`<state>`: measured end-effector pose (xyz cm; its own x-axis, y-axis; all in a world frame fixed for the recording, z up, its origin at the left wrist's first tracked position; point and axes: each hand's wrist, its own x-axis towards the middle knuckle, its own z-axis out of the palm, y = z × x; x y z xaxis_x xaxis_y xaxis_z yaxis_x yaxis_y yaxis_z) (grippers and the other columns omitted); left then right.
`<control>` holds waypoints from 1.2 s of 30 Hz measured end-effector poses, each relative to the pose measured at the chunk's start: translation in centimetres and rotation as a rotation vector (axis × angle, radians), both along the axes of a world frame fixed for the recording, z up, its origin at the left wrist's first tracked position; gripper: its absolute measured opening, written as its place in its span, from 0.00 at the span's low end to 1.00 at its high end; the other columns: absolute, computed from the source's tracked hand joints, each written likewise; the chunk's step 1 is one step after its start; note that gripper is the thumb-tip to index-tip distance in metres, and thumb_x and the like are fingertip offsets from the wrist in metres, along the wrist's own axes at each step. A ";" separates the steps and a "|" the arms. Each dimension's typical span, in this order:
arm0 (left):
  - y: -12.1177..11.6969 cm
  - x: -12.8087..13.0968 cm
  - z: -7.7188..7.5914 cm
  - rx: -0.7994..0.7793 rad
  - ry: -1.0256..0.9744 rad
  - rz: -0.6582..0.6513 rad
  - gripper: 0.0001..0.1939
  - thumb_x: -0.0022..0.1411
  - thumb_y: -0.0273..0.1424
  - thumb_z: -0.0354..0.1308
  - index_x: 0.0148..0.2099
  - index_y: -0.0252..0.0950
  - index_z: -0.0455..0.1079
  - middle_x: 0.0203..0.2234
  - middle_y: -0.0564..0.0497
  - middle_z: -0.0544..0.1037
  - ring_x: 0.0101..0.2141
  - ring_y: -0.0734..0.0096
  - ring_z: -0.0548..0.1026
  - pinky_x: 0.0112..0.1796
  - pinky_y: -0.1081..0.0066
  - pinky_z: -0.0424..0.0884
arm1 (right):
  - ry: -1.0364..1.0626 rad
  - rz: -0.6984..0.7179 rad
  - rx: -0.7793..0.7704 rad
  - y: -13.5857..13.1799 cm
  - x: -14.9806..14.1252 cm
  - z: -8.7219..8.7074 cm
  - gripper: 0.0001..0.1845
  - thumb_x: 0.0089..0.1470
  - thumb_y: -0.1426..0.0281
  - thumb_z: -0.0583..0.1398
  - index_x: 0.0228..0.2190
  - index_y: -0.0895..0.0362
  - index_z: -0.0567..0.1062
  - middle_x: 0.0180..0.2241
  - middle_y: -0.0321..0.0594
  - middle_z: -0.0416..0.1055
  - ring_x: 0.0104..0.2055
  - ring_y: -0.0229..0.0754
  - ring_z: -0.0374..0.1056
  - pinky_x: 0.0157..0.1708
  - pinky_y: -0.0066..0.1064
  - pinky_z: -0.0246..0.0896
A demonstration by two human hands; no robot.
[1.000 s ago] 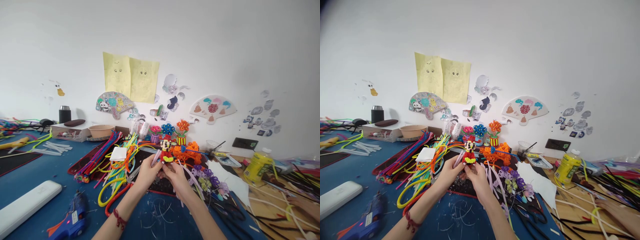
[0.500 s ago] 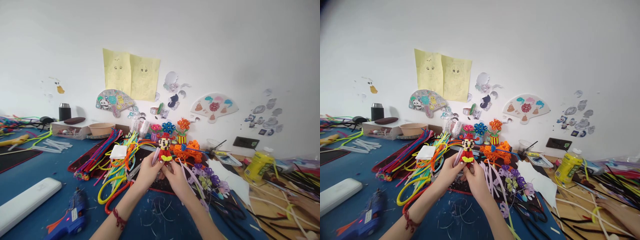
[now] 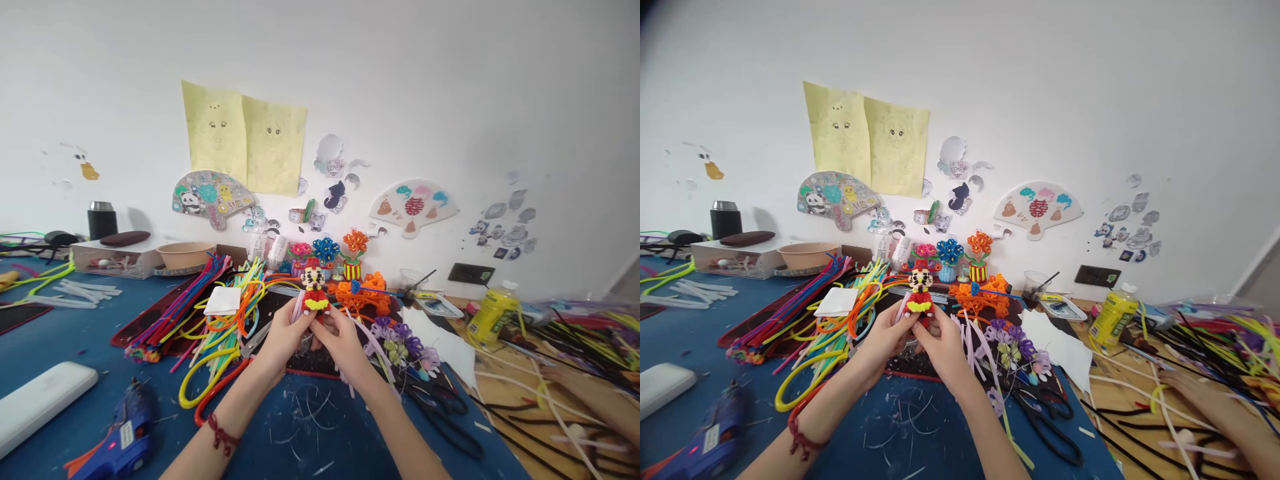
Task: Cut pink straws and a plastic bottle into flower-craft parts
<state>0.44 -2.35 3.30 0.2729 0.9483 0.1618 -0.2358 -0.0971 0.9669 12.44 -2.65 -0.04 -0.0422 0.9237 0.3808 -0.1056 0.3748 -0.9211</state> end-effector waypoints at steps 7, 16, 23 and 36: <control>0.0 0.2 -0.2 -0.064 -0.019 -0.038 0.24 0.47 0.47 0.65 0.38 0.35 0.65 0.14 0.65 0.53 0.14 0.85 0.44 0.16 0.78 0.39 | -0.006 0.049 -0.056 -0.3 1.1 0.9 0.18 0.47 0.62 0.66 0.41 0.55 0.75 0.25 0.32 0.70 0.22 0.34 0.65 0.24 0.26 0.64; 0.4 -0.2 -0.4 -0.062 -0.087 0.053 0.22 0.47 0.45 0.67 0.36 0.35 0.64 0.13 0.65 0.48 0.15 0.85 0.42 0.16 0.78 0.39 | 0.210 -0.319 -0.034 0.6 5.2 1.5 0.35 0.44 0.64 0.66 0.54 0.53 0.65 0.30 0.34 0.74 0.22 0.34 0.67 0.23 0.26 0.62; 0.1 -0.1 -0.3 -0.002 -0.081 0.065 0.24 0.47 0.44 0.68 0.41 0.33 0.71 0.13 0.63 0.54 0.14 0.84 0.47 0.17 0.78 0.43 | 0.584 -0.610 -0.043 0.7 10.9 0.9 0.51 0.36 0.74 0.66 0.59 0.39 0.51 0.24 0.24 0.71 0.21 0.32 0.64 0.25 0.23 0.61; 0.2 0.2 -1.0 0.081 0.004 0.014 0.25 0.46 0.46 0.67 0.38 0.30 0.73 0.15 0.59 0.62 0.17 0.81 0.55 0.19 0.78 0.52 | 0.082 0.107 -0.096 0.0 3.2 0.9 0.19 0.45 0.67 0.65 0.42 0.52 0.76 0.39 0.40 0.73 0.27 0.36 0.65 0.26 0.28 0.62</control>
